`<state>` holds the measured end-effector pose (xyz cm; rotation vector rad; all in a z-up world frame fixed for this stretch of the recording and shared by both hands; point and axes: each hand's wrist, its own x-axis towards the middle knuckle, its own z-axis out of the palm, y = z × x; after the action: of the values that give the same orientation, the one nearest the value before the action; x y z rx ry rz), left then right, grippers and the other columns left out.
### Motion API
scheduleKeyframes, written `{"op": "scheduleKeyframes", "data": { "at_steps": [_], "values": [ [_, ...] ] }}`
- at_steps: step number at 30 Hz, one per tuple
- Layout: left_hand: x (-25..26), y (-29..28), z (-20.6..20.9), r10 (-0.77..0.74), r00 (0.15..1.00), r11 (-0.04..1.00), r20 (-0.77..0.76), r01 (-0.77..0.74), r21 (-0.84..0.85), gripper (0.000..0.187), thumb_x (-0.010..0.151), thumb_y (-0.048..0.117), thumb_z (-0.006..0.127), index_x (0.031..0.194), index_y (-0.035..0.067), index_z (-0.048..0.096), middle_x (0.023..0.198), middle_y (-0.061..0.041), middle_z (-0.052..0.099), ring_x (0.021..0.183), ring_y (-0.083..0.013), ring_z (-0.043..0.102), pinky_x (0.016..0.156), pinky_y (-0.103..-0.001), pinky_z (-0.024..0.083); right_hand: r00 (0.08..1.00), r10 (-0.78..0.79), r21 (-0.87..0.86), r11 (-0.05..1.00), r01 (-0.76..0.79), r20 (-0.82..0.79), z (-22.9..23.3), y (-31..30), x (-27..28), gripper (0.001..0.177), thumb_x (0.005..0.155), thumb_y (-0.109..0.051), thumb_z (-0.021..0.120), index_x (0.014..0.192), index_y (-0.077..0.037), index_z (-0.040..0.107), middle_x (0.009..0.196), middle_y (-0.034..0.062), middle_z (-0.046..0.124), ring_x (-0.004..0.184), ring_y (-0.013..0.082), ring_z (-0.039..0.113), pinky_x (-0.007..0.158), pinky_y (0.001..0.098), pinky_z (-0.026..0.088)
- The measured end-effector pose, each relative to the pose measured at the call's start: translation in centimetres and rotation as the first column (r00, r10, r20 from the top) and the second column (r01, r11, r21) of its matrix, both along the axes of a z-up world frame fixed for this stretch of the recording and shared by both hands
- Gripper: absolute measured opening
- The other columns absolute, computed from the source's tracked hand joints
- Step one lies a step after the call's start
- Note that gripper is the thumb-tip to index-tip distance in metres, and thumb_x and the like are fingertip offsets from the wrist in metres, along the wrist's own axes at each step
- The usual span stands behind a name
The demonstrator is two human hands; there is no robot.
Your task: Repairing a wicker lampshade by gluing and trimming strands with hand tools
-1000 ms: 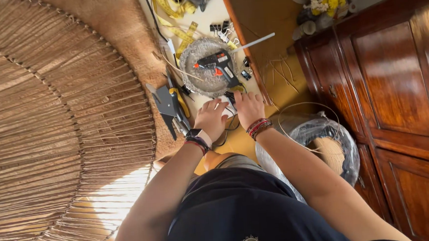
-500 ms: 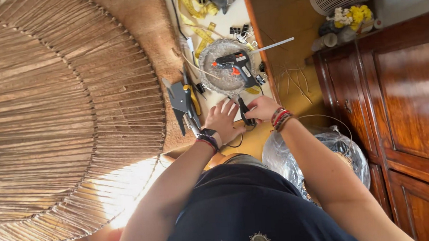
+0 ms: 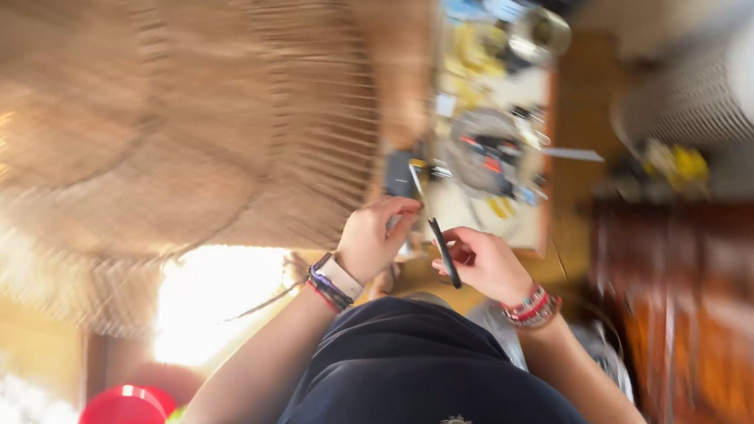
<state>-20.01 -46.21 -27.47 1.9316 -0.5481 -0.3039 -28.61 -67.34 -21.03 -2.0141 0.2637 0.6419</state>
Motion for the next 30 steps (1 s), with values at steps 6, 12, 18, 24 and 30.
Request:
{"op": "scheduleKeyframes", "data": {
  "at_steps": [6, 12, 18, 24, 30],
  "values": [
    [0.9, 14.2, 15.0, 0.307, 0.91, 0.949, 0.278, -0.314, -0.023, 0.015, 0.097, 0.02, 0.067, 0.11, 0.022, 0.075, 0.103, -0.001, 0.073, 0.098, -0.0284, 0.072, 0.086, -0.039, 0.058, 0.983, 0.005, 0.388, 0.918, -0.077, 0.184, 1.8, 12.4, 5.5, 0.043, 0.083, -0.003, 0.082, 0.122, -0.002, 0.065, 0.083, 0.0123, 0.079, 0.067, 0.0167, 0.078, 0.055, 0.0222, 0.062],
    [1.6, 30.1, 23.9, 0.596, 0.586, 0.712, 0.548, -0.702, -0.024, 0.025, 0.102, 0.014, 0.061, 0.125, 0.012, 0.07, 0.105, -0.009, 0.067, 0.096, -0.0319, 0.067, 0.09, -0.04, 0.055, 0.991, 0.063, 0.667, 0.734, -0.129, 0.122, 1.3, 25.0, 7.9, 0.051, 0.085, 0.004, 0.076, 0.132, 0.0, 0.057, 0.09, 0.0201, 0.077, 0.072, 0.0227, 0.078, 0.051, 0.028, 0.066],
    [10.1, 40.1, 21.4, 0.63, 0.674, 0.738, 0.386, -0.674, -0.029, 0.013, 0.093, 0.018, 0.078, 0.105, 0.013, 0.078, 0.09, -0.009, 0.072, 0.088, -0.0316, 0.073, 0.078, -0.037, 0.058, 0.973, -0.012, 0.651, 0.745, -0.147, 0.232, 0.8, 34.0, 10.3, 0.047, 0.086, 0.003, 0.076, 0.128, 0.002, 0.055, 0.09, 0.019, 0.076, 0.073, 0.0191, 0.077, 0.052, 0.0239, 0.064],
    [12.8, 41.8, 21.6, 0.528, 0.847, 0.841, -0.067, -0.532, -0.098, 0.014, 0.086, 0.009, 0.078, 0.099, 0.012, 0.08, 0.084, -0.005, 0.08, 0.079, -0.0152, 0.079, 0.074, -0.024, 0.061, 0.957, -0.116, 0.623, 0.779, -0.078, 0.265, 1.0, 38.1, 10.8, 0.049, 0.083, 0.004, 0.078, 0.127, 0.003, 0.055, 0.087, 0.0184, 0.074, 0.072, 0.0204, 0.076, 0.052, 0.0252, 0.063],
    [13.0, 40.8, 19.6, 0.464, 0.874, 0.821, -0.147, -0.486, -0.3, 0.013, 0.087, 0.002, 0.079, 0.1, -0.002, 0.077, 0.079, -0.016, 0.076, 0.069, -0.0246, 0.078, 0.064, -0.032, 0.065, 0.962, -0.149, 0.616, 0.787, -0.024, 0.228, 2.7, 40.6, 10.3, 0.051, 0.076, -0.001, 0.086, 0.121, 0.003, 0.061, 0.076, 0.0147, 0.074, 0.065, 0.0191, 0.076, 0.055, 0.0266, 0.063]
  ]
}}
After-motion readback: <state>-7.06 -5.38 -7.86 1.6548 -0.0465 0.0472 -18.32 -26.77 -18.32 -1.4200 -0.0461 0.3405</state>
